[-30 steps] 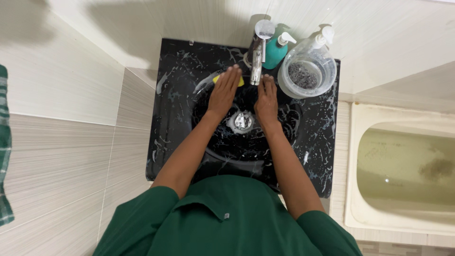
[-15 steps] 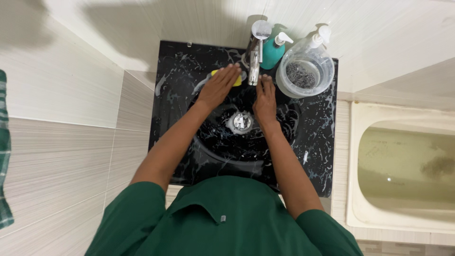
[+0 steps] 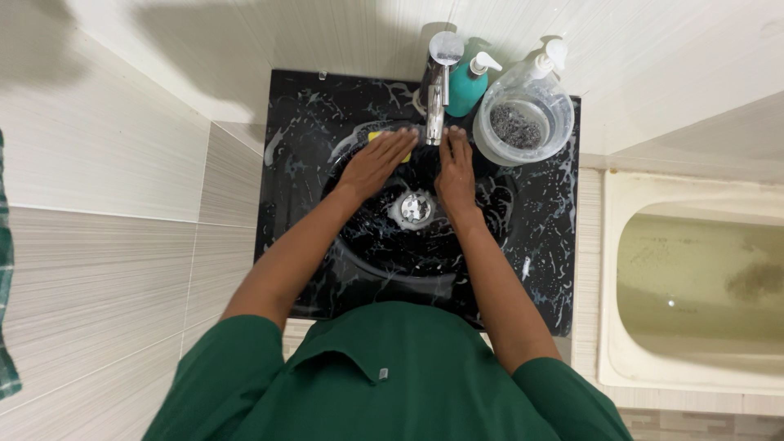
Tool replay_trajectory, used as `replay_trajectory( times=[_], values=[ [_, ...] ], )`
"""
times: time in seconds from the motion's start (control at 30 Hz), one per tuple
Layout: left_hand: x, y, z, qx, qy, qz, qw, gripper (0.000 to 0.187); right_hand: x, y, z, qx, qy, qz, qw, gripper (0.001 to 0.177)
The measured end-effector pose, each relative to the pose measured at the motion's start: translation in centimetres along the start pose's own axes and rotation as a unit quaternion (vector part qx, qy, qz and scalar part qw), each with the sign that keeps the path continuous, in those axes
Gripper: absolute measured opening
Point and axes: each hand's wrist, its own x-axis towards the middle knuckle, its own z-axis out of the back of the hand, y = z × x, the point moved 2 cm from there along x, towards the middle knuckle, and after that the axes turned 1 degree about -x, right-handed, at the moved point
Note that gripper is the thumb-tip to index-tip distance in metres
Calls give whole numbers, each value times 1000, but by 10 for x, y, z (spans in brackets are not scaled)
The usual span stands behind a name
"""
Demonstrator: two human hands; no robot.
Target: The person scrubs a black marble bathroom sink and countertop using a yellow sponge. They clean the basin, the drain area, and the surrounding flat surfaces while water runs from the faucet. The person also wipes the area around the faucet and soap dispensers.
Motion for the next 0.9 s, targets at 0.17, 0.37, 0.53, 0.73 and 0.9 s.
replay_trajectory(
  times=[0.17, 0.37, 0.53, 0.73, 0.9],
  values=[
    [28, -16, 2, -40, 23, 14, 999, 67, -3, -1, 0, -4, 0, -1, 1000, 71],
    [-5, -18, -20, -8, 58, -123, 991, 69, -10, -4, -1, -3, 26, -15, 1000, 72],
    [0, -16, -6, -8, 77, -52, 996, 75, -28, -2, -4, -62, 59, -49, 995, 59],
    [24, -42, -16, -29, 72, -74, 994, 75, -29, 7, 4, -61, 127, -86, 986, 66],
    [0, -42, -52, -190, 97, -168, 962, 65, -32, 4, 5, -98, 143, -83, 981, 57]
  ],
)
